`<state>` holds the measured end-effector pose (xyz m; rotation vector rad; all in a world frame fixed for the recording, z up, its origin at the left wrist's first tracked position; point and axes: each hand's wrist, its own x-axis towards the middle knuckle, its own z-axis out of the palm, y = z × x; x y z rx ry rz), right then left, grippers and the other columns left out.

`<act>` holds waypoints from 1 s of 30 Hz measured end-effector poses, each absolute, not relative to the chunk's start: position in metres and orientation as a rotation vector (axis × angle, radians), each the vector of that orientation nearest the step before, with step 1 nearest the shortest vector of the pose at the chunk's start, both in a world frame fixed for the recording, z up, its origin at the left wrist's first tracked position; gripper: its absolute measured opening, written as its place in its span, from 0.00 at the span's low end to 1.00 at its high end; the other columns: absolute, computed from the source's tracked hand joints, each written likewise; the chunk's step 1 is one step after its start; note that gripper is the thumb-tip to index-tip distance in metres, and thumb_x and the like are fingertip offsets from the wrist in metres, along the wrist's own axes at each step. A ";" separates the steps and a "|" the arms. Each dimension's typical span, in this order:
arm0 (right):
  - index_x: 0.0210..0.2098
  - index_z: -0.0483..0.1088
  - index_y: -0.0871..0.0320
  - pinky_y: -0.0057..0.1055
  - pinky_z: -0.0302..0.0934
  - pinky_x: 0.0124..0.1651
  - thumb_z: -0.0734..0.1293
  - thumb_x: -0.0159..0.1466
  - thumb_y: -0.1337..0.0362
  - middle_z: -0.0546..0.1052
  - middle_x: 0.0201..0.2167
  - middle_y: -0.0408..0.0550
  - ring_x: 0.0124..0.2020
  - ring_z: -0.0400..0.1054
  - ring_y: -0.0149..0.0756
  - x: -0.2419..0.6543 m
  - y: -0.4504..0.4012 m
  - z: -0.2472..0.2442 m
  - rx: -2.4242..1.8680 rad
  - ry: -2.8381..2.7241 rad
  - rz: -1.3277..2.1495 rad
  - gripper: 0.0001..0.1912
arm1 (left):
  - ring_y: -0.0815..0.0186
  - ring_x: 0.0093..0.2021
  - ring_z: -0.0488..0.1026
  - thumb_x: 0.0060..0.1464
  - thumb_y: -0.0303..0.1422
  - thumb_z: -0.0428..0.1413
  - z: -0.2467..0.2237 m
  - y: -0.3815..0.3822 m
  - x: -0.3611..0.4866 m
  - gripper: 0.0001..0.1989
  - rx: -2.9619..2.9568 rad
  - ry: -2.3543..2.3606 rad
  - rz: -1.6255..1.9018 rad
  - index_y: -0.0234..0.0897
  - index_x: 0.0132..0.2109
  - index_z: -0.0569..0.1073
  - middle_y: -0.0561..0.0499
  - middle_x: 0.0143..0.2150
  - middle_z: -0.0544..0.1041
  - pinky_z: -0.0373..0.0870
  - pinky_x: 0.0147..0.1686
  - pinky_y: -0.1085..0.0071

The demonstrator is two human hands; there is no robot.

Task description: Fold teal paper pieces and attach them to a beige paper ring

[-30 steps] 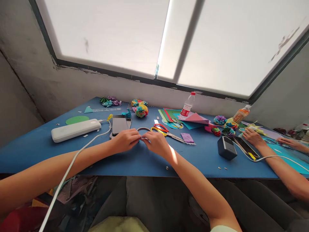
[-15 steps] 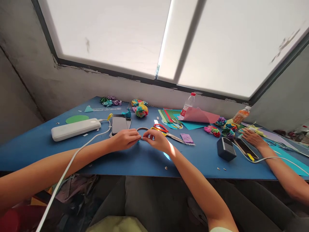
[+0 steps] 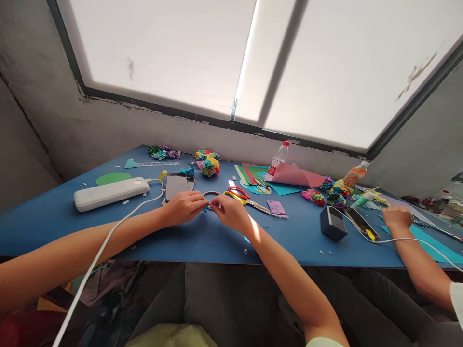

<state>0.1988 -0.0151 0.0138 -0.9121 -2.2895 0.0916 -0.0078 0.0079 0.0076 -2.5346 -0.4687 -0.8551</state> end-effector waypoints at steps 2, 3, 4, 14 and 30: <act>0.36 0.68 0.57 0.26 0.57 0.33 0.59 0.65 0.63 0.72 0.30 0.45 0.28 0.63 0.30 0.199 -0.016 0.014 -0.908 -2.307 0.051 0.07 | 0.65 0.33 0.69 0.64 0.28 0.42 0.008 0.008 -0.008 0.14 -2.539 -0.459 -0.844 0.33 0.37 0.72 0.48 0.31 0.74 0.66 0.34 0.71; 0.36 0.68 0.57 0.26 0.57 0.33 0.59 0.66 0.63 0.73 0.31 0.46 0.28 0.64 0.30 0.199 -0.017 0.014 -0.904 -2.315 0.031 0.08 | 0.66 0.33 0.69 0.64 0.28 0.42 0.007 0.008 -0.007 0.14 -2.543 -0.452 -0.838 0.33 0.37 0.72 0.48 0.31 0.73 0.66 0.34 0.71; 0.36 0.68 0.57 0.26 0.57 0.33 0.58 0.66 0.63 0.73 0.31 0.46 0.28 0.64 0.30 0.200 -0.017 0.014 -0.900 -2.324 0.014 0.08 | 0.66 0.33 0.69 0.63 0.28 0.42 0.007 0.008 -0.007 0.14 -2.545 -0.448 -0.833 0.33 0.38 0.72 0.48 0.31 0.73 0.66 0.34 0.71; 0.35 0.69 0.57 0.26 0.57 0.34 0.59 0.66 0.65 0.75 0.32 0.46 0.30 0.67 0.31 0.200 -0.017 0.012 -0.882 -2.346 -0.075 0.08 | 0.65 0.33 0.69 0.63 0.27 0.42 0.007 0.007 -0.007 0.13 -2.544 -0.431 -0.778 0.32 0.39 0.72 0.48 0.32 0.73 0.66 0.34 0.71; 0.36 0.65 0.58 0.26 0.55 0.31 0.57 0.67 0.65 0.73 0.31 0.46 0.28 0.65 0.31 0.198 -0.016 0.006 -0.912 -2.361 -0.198 0.07 | 0.65 0.34 0.69 0.63 0.27 0.42 0.009 0.006 -0.007 0.14 -2.515 -0.501 -0.702 0.33 0.36 0.72 0.48 0.31 0.72 0.67 0.32 0.71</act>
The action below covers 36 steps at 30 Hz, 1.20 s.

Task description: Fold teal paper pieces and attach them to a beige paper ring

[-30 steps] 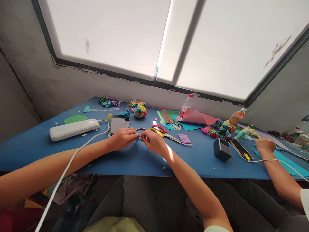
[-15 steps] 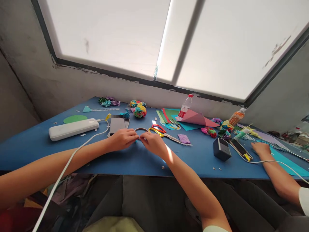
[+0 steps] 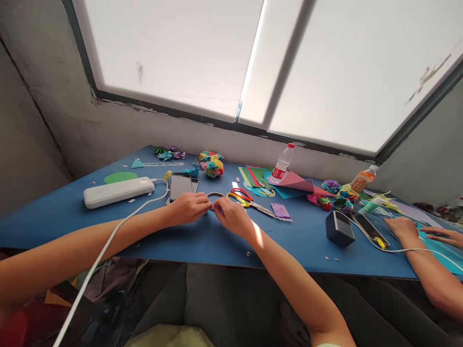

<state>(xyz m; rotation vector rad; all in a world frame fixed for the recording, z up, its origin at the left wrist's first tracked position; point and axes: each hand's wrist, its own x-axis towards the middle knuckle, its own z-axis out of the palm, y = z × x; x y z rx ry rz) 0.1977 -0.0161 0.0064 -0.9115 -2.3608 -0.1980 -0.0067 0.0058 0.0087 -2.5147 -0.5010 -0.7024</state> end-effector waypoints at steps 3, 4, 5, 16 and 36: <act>0.37 0.66 0.58 0.26 0.55 0.31 0.56 0.68 0.65 0.74 0.32 0.47 0.28 0.66 0.30 0.197 -0.016 0.008 -0.892 -2.368 -0.275 0.09 | 0.65 0.34 0.69 0.63 0.27 0.42 0.011 0.004 -0.008 0.13 -2.514 -0.513 -0.705 0.33 0.37 0.71 0.47 0.31 0.72 0.66 0.32 0.72; 0.37 0.66 0.58 0.26 0.54 0.31 0.55 0.68 0.66 0.74 0.32 0.47 0.29 0.66 0.31 0.196 -0.017 0.008 -0.884 -2.373 -0.312 0.10 | 0.65 0.34 0.69 0.63 0.27 0.42 0.012 0.003 -0.009 0.13 -2.517 -0.516 -0.711 0.33 0.37 0.71 0.47 0.31 0.72 0.66 0.31 0.72; 0.38 0.67 0.58 0.26 0.54 0.31 0.54 0.69 0.65 0.74 0.31 0.48 0.29 0.67 0.31 0.196 -0.017 0.009 -0.876 -2.378 -0.351 0.11 | 0.65 0.34 0.69 0.63 0.27 0.42 0.013 0.003 -0.010 0.14 -2.522 -0.517 -0.720 0.33 0.37 0.71 0.48 0.32 0.73 0.66 0.31 0.72; 0.46 0.68 0.58 0.31 0.56 0.37 0.50 0.69 0.69 0.75 0.36 0.52 0.36 0.68 0.33 0.203 0.004 0.006 -0.711 -2.477 -0.698 0.17 | 0.66 0.34 0.70 0.61 0.28 0.47 0.019 0.001 -0.011 0.10 -2.561 -0.676 -0.895 0.33 0.36 0.72 0.49 0.32 0.73 0.65 0.31 0.74; 0.49 0.65 0.59 0.37 0.67 0.43 0.62 0.66 0.58 0.70 0.46 0.50 0.41 0.68 0.34 0.211 0.050 -0.007 -0.951 -2.498 -0.807 0.15 | 0.66 0.35 0.68 0.59 0.21 0.42 0.023 0.011 -0.021 0.11 -2.573 -0.752 -0.901 0.34 0.39 0.67 0.49 0.33 0.71 0.67 0.35 0.74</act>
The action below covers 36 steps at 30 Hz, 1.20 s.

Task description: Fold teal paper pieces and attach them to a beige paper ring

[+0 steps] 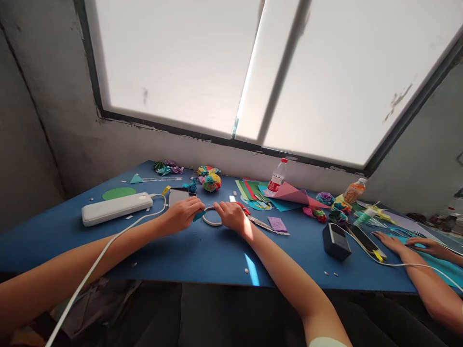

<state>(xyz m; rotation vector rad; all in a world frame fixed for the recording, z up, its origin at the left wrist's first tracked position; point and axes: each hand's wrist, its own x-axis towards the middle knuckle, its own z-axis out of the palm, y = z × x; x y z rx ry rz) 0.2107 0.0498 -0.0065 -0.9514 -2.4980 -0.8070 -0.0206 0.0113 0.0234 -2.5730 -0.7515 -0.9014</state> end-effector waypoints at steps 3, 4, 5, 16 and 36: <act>0.49 0.65 0.60 0.31 0.65 0.36 0.60 0.67 0.62 0.72 0.38 0.47 0.34 0.68 0.31 0.198 0.037 -0.003 -0.952 -2.483 -0.801 0.13 | 0.65 0.34 0.67 0.58 0.20 0.41 0.022 0.010 -0.020 0.11 -2.552 -0.723 -0.891 0.34 0.38 0.67 0.48 0.32 0.72 0.68 0.34 0.72; 0.49 0.65 0.60 0.28 0.62 0.34 0.58 0.67 0.66 0.72 0.34 0.47 0.31 0.67 0.30 0.194 0.033 -0.002 -0.951 -2.476 -0.795 0.12 | 0.65 0.34 0.67 0.58 0.20 0.40 0.021 0.011 -0.019 0.12 -2.542 -0.718 -0.885 0.33 0.38 0.67 0.48 0.32 0.71 0.68 0.34 0.72; 0.49 0.65 0.61 0.27 0.59 0.31 0.57 0.66 0.69 0.72 0.31 0.47 0.29 0.67 0.31 0.191 0.029 -0.001 -0.949 -2.468 -0.789 0.13 | 0.65 0.33 0.67 0.58 0.20 0.40 0.021 0.011 -0.019 0.12 -2.530 -0.712 -0.876 0.33 0.38 0.67 0.48 0.31 0.71 0.67 0.33 0.71; 0.45 0.65 0.62 0.29 0.43 0.25 0.55 0.63 0.72 0.73 0.27 0.48 0.24 0.65 0.32 0.175 0.009 0.002 -0.963 -2.368 -0.693 0.13 | 0.63 0.38 0.69 0.61 0.24 0.43 0.025 0.006 -0.022 0.13 -2.334 -0.599 -0.872 0.34 0.42 0.72 0.45 0.36 0.73 0.69 0.37 0.67; 0.36 0.67 0.60 0.29 0.42 0.25 0.52 0.70 0.66 0.70 0.24 0.43 0.22 0.60 0.27 0.176 0.010 0.002 -0.825 -2.325 -0.795 0.13 | 0.64 0.36 0.68 0.60 0.24 0.46 0.018 0.008 -0.018 0.12 -2.404 -0.721 -1.035 0.34 0.37 0.74 0.47 0.34 0.74 0.69 0.37 0.69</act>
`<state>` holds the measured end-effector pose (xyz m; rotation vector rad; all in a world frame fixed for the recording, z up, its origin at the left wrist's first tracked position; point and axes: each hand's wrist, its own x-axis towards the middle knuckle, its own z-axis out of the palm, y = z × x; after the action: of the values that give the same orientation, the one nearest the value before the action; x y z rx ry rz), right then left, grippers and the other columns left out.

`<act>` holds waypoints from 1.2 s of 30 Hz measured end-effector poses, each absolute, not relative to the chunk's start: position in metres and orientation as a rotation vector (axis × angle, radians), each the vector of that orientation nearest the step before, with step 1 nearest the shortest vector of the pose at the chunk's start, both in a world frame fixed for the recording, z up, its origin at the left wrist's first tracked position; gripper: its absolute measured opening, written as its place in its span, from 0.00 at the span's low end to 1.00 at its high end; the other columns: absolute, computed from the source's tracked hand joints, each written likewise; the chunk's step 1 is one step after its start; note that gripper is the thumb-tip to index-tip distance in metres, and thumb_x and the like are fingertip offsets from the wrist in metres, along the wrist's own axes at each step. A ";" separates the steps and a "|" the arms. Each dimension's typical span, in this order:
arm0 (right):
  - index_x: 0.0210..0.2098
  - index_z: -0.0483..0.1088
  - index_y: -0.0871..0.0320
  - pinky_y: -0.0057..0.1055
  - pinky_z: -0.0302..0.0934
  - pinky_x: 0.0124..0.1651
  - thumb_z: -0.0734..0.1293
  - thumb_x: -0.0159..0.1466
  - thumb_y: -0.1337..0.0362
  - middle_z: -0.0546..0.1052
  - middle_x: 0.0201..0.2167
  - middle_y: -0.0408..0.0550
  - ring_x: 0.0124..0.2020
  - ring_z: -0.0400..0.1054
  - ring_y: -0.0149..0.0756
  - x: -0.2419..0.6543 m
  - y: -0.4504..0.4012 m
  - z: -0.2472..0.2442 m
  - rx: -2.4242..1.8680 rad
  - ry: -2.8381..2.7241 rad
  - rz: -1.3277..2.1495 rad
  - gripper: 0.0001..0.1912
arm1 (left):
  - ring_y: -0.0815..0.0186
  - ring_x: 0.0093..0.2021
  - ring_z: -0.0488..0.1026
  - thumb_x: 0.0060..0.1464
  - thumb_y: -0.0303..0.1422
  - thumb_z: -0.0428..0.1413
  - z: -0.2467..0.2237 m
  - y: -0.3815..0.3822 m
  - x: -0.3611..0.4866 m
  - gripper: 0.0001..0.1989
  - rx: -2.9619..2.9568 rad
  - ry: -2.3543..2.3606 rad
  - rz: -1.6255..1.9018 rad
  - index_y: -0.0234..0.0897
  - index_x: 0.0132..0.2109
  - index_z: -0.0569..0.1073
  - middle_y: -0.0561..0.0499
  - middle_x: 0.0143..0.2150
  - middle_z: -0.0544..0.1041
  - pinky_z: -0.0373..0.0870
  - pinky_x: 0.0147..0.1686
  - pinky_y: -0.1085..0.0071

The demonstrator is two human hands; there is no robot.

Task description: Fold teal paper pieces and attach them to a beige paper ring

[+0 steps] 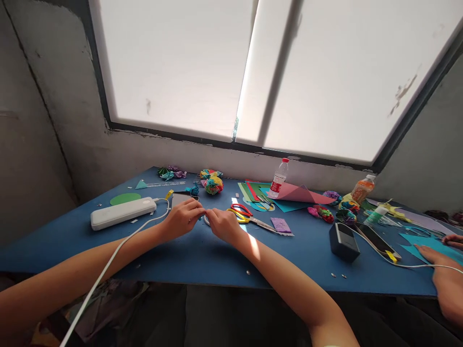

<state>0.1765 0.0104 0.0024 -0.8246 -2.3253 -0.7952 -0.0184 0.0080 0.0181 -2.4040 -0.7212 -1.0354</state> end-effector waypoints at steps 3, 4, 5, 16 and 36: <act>0.38 0.66 0.60 0.30 0.45 0.27 0.52 0.69 0.68 0.70 0.25 0.44 0.24 0.61 0.29 0.178 0.010 0.006 -0.802 -2.340 -0.861 0.13 | 0.64 0.35 0.68 0.59 0.24 0.46 0.018 0.009 -0.019 0.12 -2.425 -0.732 -1.056 0.35 0.37 0.74 0.48 0.33 0.74 0.68 0.37 0.69; 0.40 0.66 0.60 0.30 0.46 0.27 0.52 0.69 0.69 0.70 0.27 0.45 0.26 0.62 0.30 0.179 0.010 0.007 -0.783 -2.352 -0.888 0.12 | 0.64 0.35 0.68 0.59 0.24 0.46 0.018 0.009 -0.019 0.12 -2.430 -0.737 -1.065 0.35 0.36 0.75 0.48 0.33 0.74 0.68 0.37 0.69; 0.42 0.66 0.60 0.30 0.48 0.28 0.52 0.69 0.70 0.71 0.29 0.46 0.28 0.63 0.30 0.180 0.010 0.009 -0.759 -2.368 -0.916 0.12 | 0.64 0.35 0.68 0.59 0.25 0.47 0.018 0.009 -0.019 0.12 -2.432 -0.742 -1.075 0.35 0.36 0.75 0.48 0.33 0.74 0.68 0.36 0.69; 0.44 0.65 0.62 0.30 0.55 0.30 0.52 0.67 0.75 0.72 0.37 0.51 0.31 0.65 0.32 0.179 0.009 0.007 -0.756 -2.411 -1.031 0.13 | 0.63 0.35 0.67 0.61 0.26 0.47 0.012 0.013 -0.016 0.10 -2.435 -0.714 -1.056 0.33 0.36 0.73 0.47 0.32 0.73 0.68 0.37 0.68; 0.30 0.63 0.60 0.31 0.46 0.26 0.54 0.64 0.78 0.69 0.25 0.47 0.25 0.62 0.34 0.171 -0.002 0.007 -0.781 -2.372 -1.161 0.12 | 0.62 0.33 0.65 0.61 0.20 0.41 0.014 0.010 -0.019 0.14 -2.351 -0.426 -0.596 0.31 0.35 0.70 0.45 0.31 0.71 0.68 0.35 0.66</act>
<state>0.1708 -0.0018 0.0071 -0.7811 -2.3721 -1.1608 -0.0189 0.0098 0.0144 -2.3513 -0.4255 -0.5961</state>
